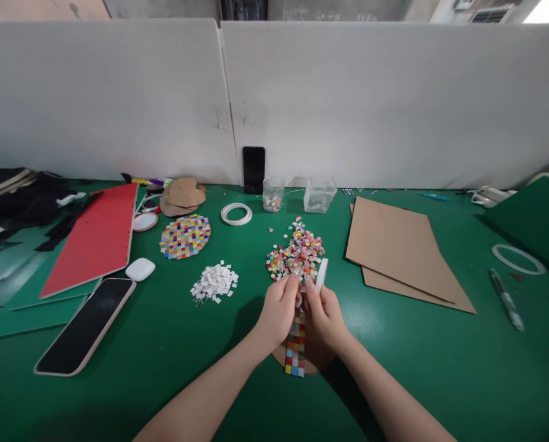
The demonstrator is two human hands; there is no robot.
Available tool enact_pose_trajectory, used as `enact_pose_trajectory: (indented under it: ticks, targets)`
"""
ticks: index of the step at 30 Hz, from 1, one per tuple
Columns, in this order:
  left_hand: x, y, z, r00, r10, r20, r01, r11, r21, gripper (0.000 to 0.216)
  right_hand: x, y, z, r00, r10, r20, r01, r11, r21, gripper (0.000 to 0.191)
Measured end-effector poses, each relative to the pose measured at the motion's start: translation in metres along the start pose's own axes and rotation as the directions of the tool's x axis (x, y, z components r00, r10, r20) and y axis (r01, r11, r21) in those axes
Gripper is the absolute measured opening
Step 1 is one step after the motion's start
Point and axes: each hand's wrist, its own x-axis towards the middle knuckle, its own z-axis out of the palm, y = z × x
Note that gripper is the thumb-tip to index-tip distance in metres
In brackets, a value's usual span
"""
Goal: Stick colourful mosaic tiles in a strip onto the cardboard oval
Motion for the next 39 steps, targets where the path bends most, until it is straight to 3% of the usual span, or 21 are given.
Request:
enact_pose_trajectory:
  ticks: [4, 13, 26, 31, 36, 39]
  targets:
    - [-0.001, 0.000, 0.002, 0.999, 0.010, 0.045, -0.007, 0.998, -0.065, 0.026, 0.000, 0.001, 0.000, 1.000, 0.017, -0.021, -0.016, 1.000, 0.006, 0.037]
    - [-0.001, 0.001, -0.003, 0.998, 0.058, 0.033, -0.063, 0.983, 0.174, 0.026, 0.001, 0.006, -0.003, 0.999, -0.001, 0.047, 0.005, 0.997, -0.077, 0.033]
    - [0.012, -0.003, -0.015, 0.994, -0.010, 0.110, -0.013, 0.980, 0.199, 0.029, 0.002, 0.010, -0.001, 0.996, -0.050, 0.079, 0.061, 0.987, -0.147, 0.031]
    - [0.015, -0.006, -0.020, 0.989, -0.004, 0.145, -0.021, 0.984, 0.175, 0.032, -0.001, 0.010, 0.008, 0.995, -0.100, 0.021, 0.102, 0.987, -0.124, 0.035]
    - [0.017, -0.010, -0.018, 0.994, 0.109, 0.006, -0.108, 0.979, 0.170, 0.028, 0.002, 0.010, 0.024, 0.983, -0.136, -0.126, 0.124, 0.988, -0.093, 0.041]
    - [0.015, -0.014, -0.015, 0.985, 0.153, -0.085, -0.139, 0.979, 0.148, 0.028, 0.007, 0.015, 0.034, 0.971, 0.006, -0.241, -0.002, 1.000, 0.016, 0.043]
